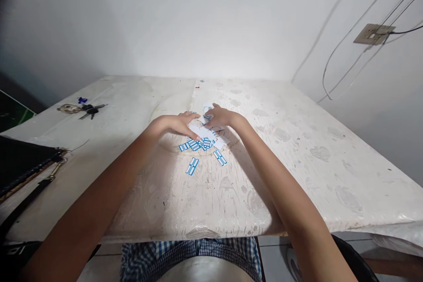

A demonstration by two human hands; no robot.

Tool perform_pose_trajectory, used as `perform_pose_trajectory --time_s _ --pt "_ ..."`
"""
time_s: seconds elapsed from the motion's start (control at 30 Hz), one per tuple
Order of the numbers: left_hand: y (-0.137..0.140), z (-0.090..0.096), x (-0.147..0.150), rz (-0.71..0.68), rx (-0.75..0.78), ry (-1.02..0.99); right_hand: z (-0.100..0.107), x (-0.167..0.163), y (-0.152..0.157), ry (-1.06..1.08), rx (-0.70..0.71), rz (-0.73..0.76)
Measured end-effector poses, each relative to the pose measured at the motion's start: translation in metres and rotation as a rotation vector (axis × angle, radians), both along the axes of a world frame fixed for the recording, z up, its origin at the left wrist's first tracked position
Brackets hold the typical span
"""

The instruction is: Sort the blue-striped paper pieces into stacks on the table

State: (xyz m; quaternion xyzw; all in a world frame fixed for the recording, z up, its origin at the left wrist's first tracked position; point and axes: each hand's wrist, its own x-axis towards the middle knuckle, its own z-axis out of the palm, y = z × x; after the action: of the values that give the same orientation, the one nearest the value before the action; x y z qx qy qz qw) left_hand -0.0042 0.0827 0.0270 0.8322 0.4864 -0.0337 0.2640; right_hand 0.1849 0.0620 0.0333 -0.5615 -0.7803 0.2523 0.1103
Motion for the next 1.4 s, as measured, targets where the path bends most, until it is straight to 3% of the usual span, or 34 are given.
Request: perform_pose_trajectory --time_s 0.1,0.2,0.27,0.33,0.43,0.5,0.6,0.67,0.73,0.93,1.1,1.23,1.33,1.4 --pt "-0.002 -0.005 0.004 -0.054 0.045 0.096 0.004 0.0 -0.008 -0.118 -0.183 0.021" --pt "0.002 -0.017 0.002 -0.018 0.153 0.147 0.003 -0.005 -0.011 -0.257 -0.263 0.1" --pt "0.008 -0.026 -0.004 0.058 0.27 0.145 -0.005 -0.009 -0.008 -0.286 -0.218 0.196" --pt "0.014 -0.034 -0.011 0.139 0.389 0.114 -0.018 -0.013 -0.003 -0.278 -0.101 0.2" --pt "0.015 -0.039 -0.014 0.214 0.552 0.045 -0.042 -0.019 0.005 -0.279 0.077 0.04" --pt "0.008 -0.039 -0.007 0.23 0.582 -0.009 -0.053 -0.021 0.008 -0.262 0.138 -0.081" --pt "-0.015 -0.041 0.011 0.108 0.494 -0.063 -0.059 -0.018 0.009 -0.265 0.149 -0.191" --pt "-0.029 -0.046 0.02 -0.041 0.445 -0.052 -0.058 -0.013 0.009 -0.278 0.137 -0.177" --pt "-0.035 -0.051 0.022 -0.076 0.46 -0.017 -0.055 -0.009 0.009 -0.283 0.11 -0.134" --pt "-0.012 -0.058 -0.009 0.073 0.544 0.057 -0.053 -0.016 -0.009 -0.334 0.022 -0.147" --pt "-0.002 -0.057 -0.015 0.211 0.695 0.037 -0.059 -0.026 -0.035 -0.298 0.151 -0.097" --pt "-0.012 -0.055 -0.01 0.339 0.876 0.033 -0.063 -0.027 -0.029 -0.269 0.272 -0.057" --pt "-0.018 -0.053 -0.008 0.409 0.938 0.034 -0.065 -0.031 -0.014 -0.268 0.283 -0.211" --pt "-0.019 -0.054 -0.009 0.503 0.886 0.056 -0.066 -0.033 -0.008 -0.276 0.268 -0.345"
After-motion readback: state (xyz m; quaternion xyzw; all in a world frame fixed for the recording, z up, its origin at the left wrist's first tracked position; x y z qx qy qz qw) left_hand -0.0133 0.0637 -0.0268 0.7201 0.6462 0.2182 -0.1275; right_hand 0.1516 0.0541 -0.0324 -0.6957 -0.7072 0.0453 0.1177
